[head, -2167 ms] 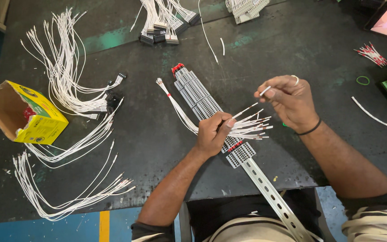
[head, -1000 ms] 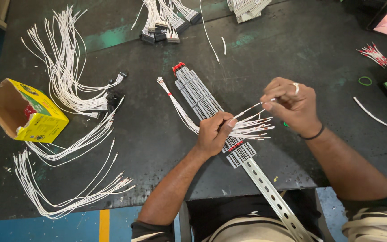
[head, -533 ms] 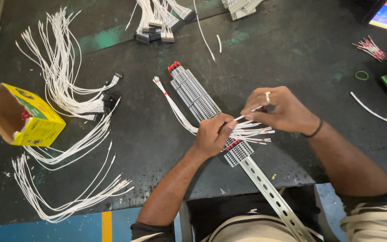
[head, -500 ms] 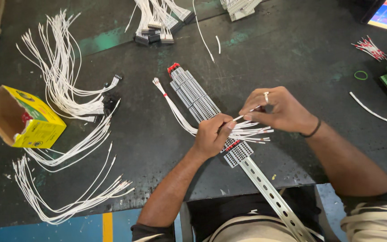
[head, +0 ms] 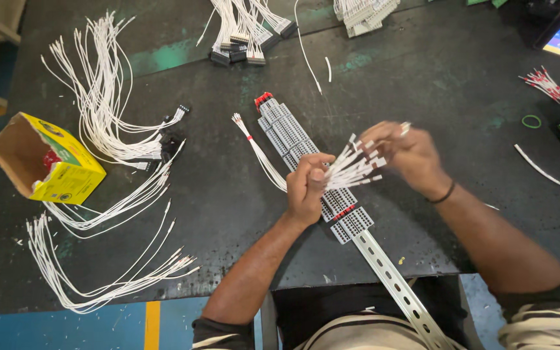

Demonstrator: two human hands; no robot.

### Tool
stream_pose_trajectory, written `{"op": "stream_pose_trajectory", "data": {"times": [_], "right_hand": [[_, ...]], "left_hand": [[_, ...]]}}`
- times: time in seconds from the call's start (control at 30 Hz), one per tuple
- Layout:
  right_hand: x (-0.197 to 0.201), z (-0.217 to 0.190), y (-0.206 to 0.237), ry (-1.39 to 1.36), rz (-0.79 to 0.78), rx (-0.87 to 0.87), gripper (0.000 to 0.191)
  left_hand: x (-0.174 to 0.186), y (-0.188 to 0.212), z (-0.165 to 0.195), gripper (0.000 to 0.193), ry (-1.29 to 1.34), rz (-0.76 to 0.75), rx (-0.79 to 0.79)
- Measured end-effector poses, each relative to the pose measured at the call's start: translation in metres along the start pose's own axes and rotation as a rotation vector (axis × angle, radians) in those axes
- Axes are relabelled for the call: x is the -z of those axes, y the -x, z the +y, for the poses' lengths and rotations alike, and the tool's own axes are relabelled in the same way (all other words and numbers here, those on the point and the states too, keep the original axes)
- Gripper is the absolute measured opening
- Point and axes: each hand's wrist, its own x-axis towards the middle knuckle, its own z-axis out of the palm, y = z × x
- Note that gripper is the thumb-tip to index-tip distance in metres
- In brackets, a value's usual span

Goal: The person gathers a bundle of white wires and inserts the wire ends one by one into the slots of a gray terminal connector block mounted on a metal rail, fanning and aligning the wires as they work. They continue seating wires across the connector and finally lift the finished bundle of wires from the block.

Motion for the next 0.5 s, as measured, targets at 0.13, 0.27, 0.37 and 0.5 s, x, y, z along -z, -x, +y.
{"op": "stream_pose_trajectory", "data": {"times": [0.13, 0.27, 0.37, 0.5], "right_hand": [[-0.043, -0.005, 0.002, 0.296, -0.194, 0.133, 0.071], [-0.075, 0.001, -0.001, 0.166, 0.021, 0.086, 0.053], [-0.089, 0.008, -0.005, 0.138, 0.125, 0.059, 0.037], [-0.101, 0.002, -0.010, -0.034, 0.178, 0.006, 0.032]], "left_hand": [[-0.004, 0.008, 0.001, 0.042, 0.000, 0.080, 0.070], [-0.011, 0.015, 0.003, 0.035, -0.065, 0.079, 0.029], [-0.013, 0.017, 0.007, 0.032, -0.077, 0.076, -0.049], [-0.006, 0.012, 0.018, 0.032, 0.055, 0.002, -0.093]]}}
